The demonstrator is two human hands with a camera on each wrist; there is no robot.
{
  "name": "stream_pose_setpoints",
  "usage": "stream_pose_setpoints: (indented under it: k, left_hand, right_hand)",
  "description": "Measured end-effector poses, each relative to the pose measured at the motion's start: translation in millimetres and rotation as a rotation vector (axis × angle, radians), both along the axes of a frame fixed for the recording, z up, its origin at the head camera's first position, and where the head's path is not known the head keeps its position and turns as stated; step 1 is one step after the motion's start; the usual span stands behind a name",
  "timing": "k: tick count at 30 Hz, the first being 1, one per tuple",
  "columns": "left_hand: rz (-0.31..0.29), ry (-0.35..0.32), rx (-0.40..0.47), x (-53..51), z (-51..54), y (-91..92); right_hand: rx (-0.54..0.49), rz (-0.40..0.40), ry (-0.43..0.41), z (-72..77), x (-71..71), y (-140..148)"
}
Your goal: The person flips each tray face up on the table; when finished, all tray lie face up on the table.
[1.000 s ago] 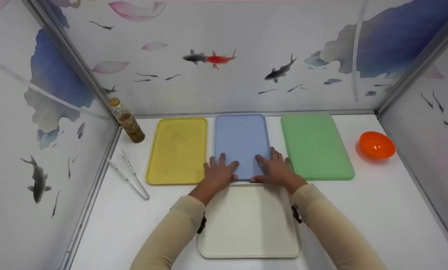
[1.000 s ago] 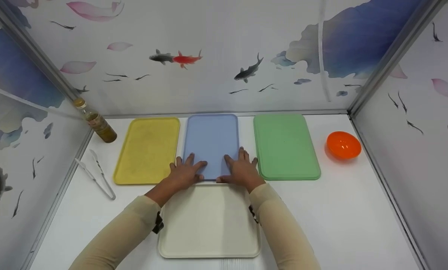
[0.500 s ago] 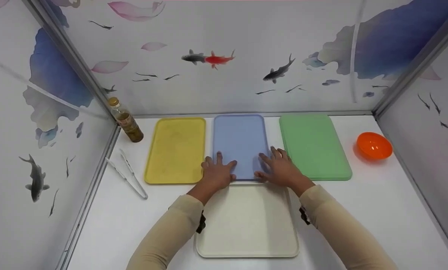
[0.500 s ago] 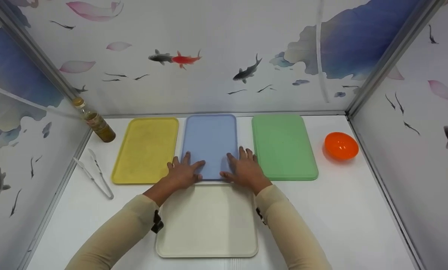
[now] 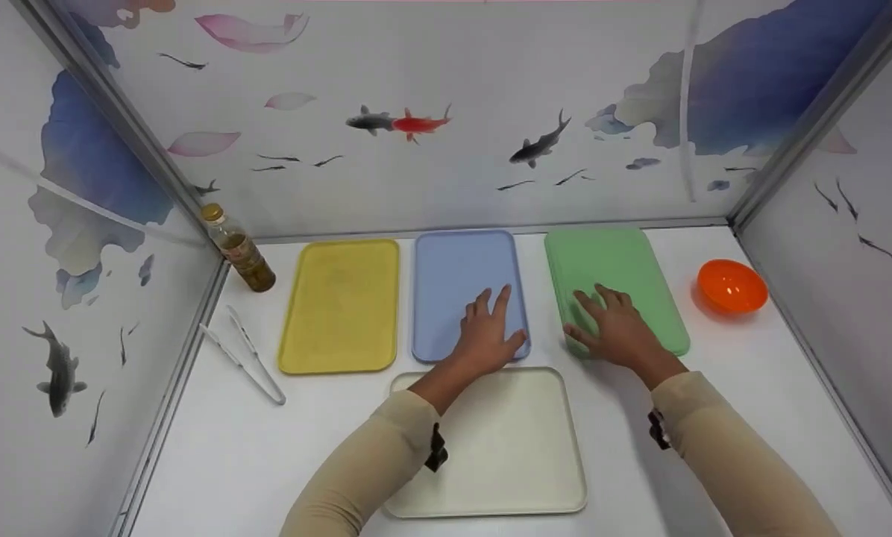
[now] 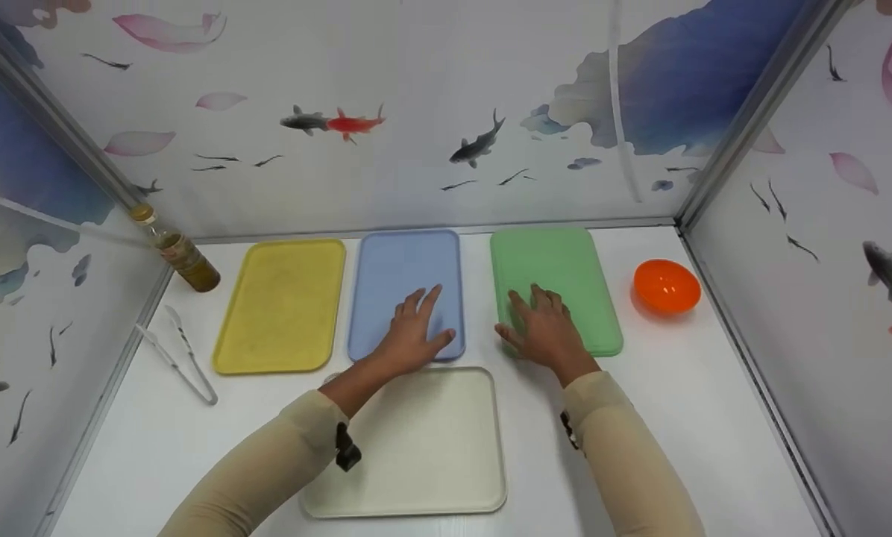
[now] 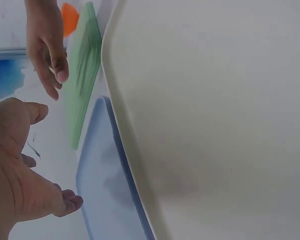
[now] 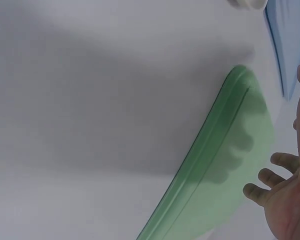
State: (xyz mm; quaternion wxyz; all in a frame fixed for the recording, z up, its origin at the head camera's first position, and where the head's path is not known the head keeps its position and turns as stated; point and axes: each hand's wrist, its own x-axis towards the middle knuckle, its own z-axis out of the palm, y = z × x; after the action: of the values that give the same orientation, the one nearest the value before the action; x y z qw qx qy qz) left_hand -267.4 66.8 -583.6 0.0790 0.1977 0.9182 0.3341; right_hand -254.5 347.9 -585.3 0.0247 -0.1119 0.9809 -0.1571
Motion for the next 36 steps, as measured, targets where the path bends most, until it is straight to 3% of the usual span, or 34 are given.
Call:
stream_pose_setpoints:
  k: [1,6,7,13,14,22,28,36]
  left_hand:
    - [-0.004,-0.036,0.025,7.7,15.4,5.1]
    - [-0.054,-0.076,0.079,12.1,20.3,25.6]
    - [-0.059,-0.054,0.078,7.0,7.5,32.6]
    - [-0.097,-0.139,0.118,10.7,10.7,59.2]
    - [-0.1,-0.183,0.127,16.5,24.0,60.8]
    - [-0.059,-0.301,0.142,17.4,18.0,89.8]
    - [-0.019,-0.385,0.156,19.1,10.1,103.2]
    - [-0.04,-0.398,0.172,21.4,4.3,107.0]
  right_hand:
    - [0.0,-0.011,-0.005,-0.3,1.4,7.9]
    - [0.018,-0.083,-0.034,-1.5,8.8,45.5]
    - [0.019,-0.097,-0.04,-1.3,10.4,52.1]
    - [0.033,-0.183,-0.107,-4.4,19.0,83.8]
    - [0.034,-0.198,-0.125,-5.5,20.2,87.1]
    - [0.0,-0.266,-0.206,-13.7,26.6,102.0]
    - [-0.059,-0.273,-0.193,-14.8,27.2,106.4]
    - [-0.099,-0.263,-0.208,-14.9,25.0,105.0]
